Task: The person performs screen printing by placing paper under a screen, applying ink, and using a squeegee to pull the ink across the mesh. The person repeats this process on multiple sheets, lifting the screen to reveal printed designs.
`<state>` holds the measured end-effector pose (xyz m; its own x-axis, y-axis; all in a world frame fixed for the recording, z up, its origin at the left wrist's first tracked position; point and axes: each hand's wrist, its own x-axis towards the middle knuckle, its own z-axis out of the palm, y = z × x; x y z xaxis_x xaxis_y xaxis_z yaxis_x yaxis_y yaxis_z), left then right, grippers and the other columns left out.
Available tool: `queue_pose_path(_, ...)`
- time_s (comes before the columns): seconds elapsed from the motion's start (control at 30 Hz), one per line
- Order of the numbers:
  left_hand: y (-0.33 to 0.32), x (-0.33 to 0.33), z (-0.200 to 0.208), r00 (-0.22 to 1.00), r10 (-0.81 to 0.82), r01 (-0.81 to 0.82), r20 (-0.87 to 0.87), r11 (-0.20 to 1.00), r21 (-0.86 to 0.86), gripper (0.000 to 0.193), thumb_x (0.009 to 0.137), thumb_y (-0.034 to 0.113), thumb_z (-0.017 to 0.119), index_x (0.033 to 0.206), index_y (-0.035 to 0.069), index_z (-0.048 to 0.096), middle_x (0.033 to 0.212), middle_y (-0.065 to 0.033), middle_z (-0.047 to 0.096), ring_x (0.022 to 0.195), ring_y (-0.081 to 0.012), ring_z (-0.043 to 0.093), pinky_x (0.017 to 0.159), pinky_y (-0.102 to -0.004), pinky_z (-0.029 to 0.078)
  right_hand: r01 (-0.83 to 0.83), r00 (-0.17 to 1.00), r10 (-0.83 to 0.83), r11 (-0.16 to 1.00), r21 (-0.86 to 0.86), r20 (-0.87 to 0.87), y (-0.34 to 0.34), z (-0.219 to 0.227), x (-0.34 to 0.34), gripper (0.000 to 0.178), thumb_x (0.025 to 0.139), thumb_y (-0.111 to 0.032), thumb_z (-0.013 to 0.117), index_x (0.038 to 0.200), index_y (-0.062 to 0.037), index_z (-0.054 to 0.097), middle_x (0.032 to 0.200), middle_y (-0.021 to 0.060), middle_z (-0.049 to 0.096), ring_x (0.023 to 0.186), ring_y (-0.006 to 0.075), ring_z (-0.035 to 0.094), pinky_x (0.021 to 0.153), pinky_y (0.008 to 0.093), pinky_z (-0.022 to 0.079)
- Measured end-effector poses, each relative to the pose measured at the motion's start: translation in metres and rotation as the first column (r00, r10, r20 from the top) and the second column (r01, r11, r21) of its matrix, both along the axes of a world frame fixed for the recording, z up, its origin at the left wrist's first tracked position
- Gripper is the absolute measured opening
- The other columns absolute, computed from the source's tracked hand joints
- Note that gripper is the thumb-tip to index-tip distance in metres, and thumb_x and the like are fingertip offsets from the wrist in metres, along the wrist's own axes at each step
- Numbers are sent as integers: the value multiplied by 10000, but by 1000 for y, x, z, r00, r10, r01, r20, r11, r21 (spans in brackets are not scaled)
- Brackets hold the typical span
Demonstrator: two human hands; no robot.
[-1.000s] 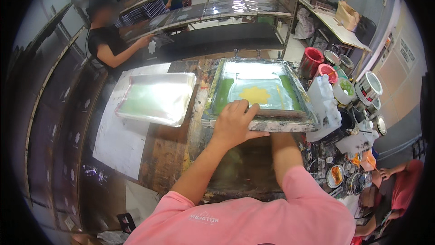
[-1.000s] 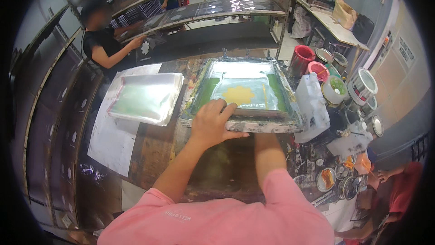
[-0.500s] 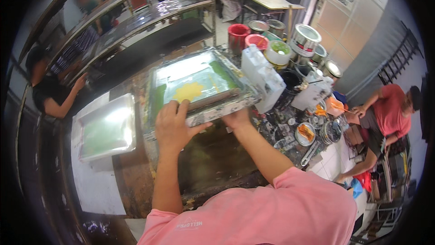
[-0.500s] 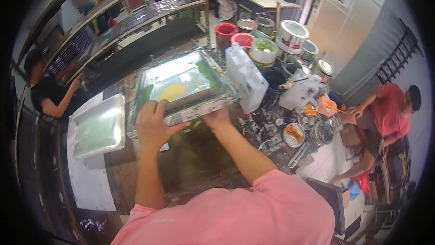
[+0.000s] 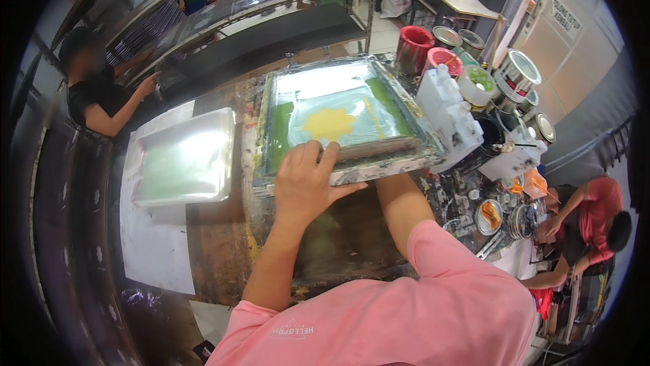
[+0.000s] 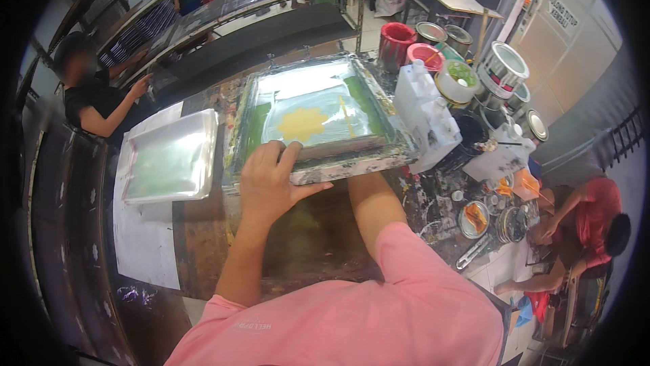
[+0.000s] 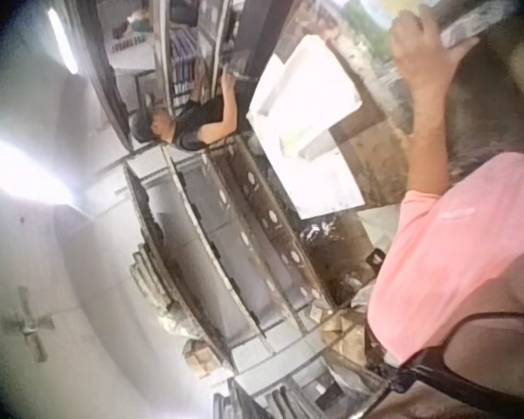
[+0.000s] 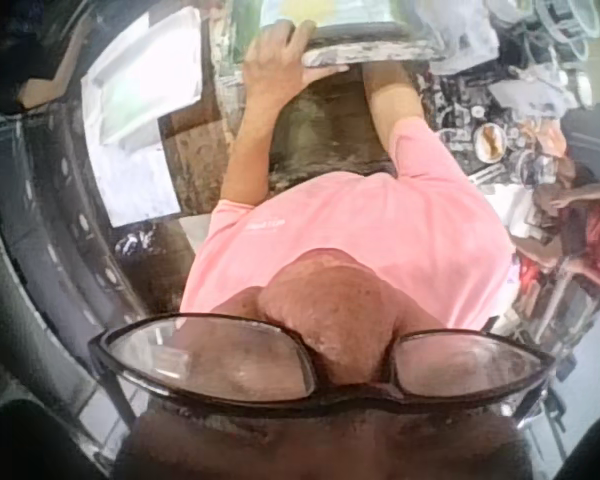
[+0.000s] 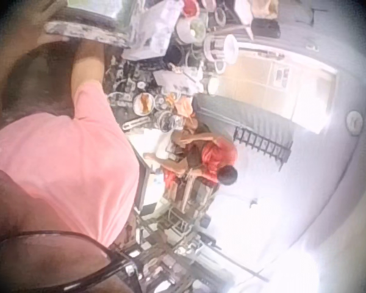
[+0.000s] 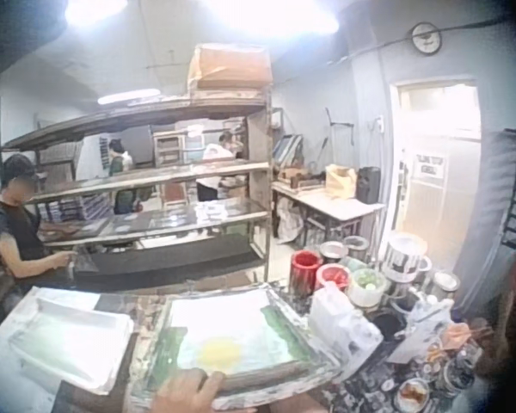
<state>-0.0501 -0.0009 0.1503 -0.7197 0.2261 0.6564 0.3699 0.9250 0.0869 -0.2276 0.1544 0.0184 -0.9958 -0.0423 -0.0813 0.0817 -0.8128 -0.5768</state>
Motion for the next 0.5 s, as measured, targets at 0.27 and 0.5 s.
queue_pose_path(0.27,-2,3,0,999,33,-33,-9,999,-27,810,660,718,841,1128,71,702,929,-64,553,825,-259,608,713,-407,507,-334,942,320,926,-175,-104,-85,-29,89,587,1099,-457,508,1530,-60,468,1520,154,533,1397,326,512,1200,497,429)
queue_pose_path(0.5,0,0,-4,1000,8,-8,-30,1000,-13,810,659,713,845,1134,74,696,932,-72,553,831,-268,608,734,-415,509,-345,936,312,908,-237,-164,35,3,97,525,1121,-422,451,1517,-80,485,1483,123,575,1376,299,524,1188,471,438)
